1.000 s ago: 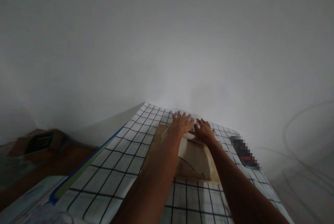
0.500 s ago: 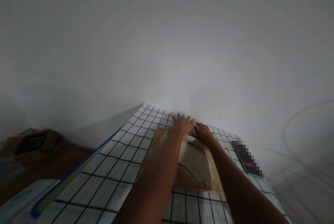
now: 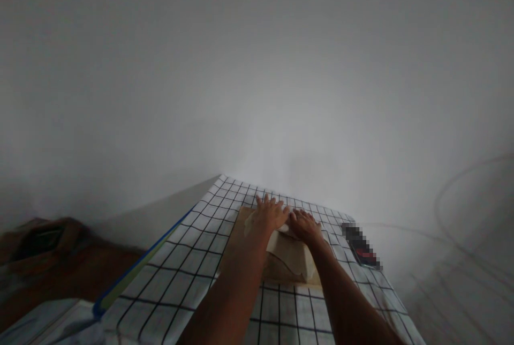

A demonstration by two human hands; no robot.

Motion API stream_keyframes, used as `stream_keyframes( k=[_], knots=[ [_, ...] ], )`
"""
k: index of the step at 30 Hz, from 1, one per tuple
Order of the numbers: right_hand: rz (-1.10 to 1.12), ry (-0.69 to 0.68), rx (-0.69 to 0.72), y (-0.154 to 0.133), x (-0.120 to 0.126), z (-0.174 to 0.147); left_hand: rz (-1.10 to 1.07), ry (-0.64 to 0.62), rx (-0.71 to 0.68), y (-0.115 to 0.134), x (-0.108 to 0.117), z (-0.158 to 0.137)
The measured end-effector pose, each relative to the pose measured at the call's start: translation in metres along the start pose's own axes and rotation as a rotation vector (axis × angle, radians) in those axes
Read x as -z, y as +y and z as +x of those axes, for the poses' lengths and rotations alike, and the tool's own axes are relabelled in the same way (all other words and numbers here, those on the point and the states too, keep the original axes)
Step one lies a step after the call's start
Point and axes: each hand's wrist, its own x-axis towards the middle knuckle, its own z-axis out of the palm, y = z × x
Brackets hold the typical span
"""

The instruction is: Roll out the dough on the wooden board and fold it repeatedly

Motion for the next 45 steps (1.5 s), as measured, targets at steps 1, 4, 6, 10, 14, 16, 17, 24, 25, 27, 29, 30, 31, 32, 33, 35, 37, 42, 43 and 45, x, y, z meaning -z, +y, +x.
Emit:
stream_keyframes(
  k=[1,4,6,10,14,16,17,24,25,27,29,30,31,32,33,35,37,42,43,45],
  knots=[
    [-0.003,0.006,-0.007,-0.003,0.002,-0.007,0.008,0.023,-0.004,0.0,0.0,-0.006],
    [-0.016,0.019,0.007,-0.011,0.008,-0.027,0.049,0.128,-0.055,-0.004,-0.001,-0.025],
    [-0.023,0.025,0.025,-0.017,0.012,-0.039,0.075,0.184,-0.104,-0.007,-0.002,-0.036],
    [-0.021,0.041,0.004,-0.027,0.014,-0.056,0.088,0.232,-0.153,-0.011,0.0,-0.054],
    [0.019,0.064,-0.073,-0.031,0.007,-0.067,0.06,0.287,-0.148,-0.008,0.008,-0.074],
    [0.039,0.083,-0.089,-0.033,0.003,-0.072,0.048,0.32,-0.153,-0.007,0.011,-0.085],
    [0.05,0.091,-0.099,-0.035,0.002,-0.076,0.046,0.331,-0.155,-0.007,0.012,-0.091],
    [0.108,0.194,-0.128,-0.048,0.0,-0.121,0.083,0.257,-0.107,-0.01,0.026,-0.133],
    [0.112,0.211,-0.118,-0.051,0.001,-0.128,0.096,0.237,-0.106,-0.009,0.029,-0.14],
    [0.116,0.212,-0.115,-0.056,0.003,-0.141,0.121,0.205,-0.097,-0.008,0.034,-0.151],
    [0.125,0.177,-0.122,-0.06,0.007,-0.149,0.139,0.191,-0.082,-0.006,0.038,-0.159],
    [0.131,0.158,-0.126,-0.061,0.008,-0.151,0.145,0.19,-0.079,-0.006,0.039,-0.161],
    [0.136,0.144,-0.126,-0.062,0.009,-0.151,0.148,0.194,-0.079,-0.006,0.039,-0.162],
    [0.14,0.139,-0.127,-0.062,0.009,-0.151,0.15,0.197,-0.083,-0.006,0.039,-0.163],
    [0.141,0.147,-0.127,-0.061,0.008,-0.15,0.15,0.197,-0.089,-0.006,0.039,-0.162],
    [0.139,0.172,-0.119,-0.058,0.003,-0.144,0.146,0.183,-0.102,-0.008,0.039,-0.157],
    [0.136,0.201,-0.103,-0.053,-0.002,-0.135,0.137,0.156,-0.116,-0.01,0.039,-0.15],
    [0.119,0.188,-0.13,-0.041,-0.01,-0.108,0.099,0.112,-0.086,-0.008,0.034,-0.125],
    [0.118,0.175,-0.144,-0.039,-0.01,-0.102,0.09,0.097,-0.071,-0.008,0.033,-0.12],
    [0.117,0.151,-0.154,-0.035,-0.009,-0.091,0.08,0.072,-0.063,-0.006,0.031,-0.109]
  ],
)
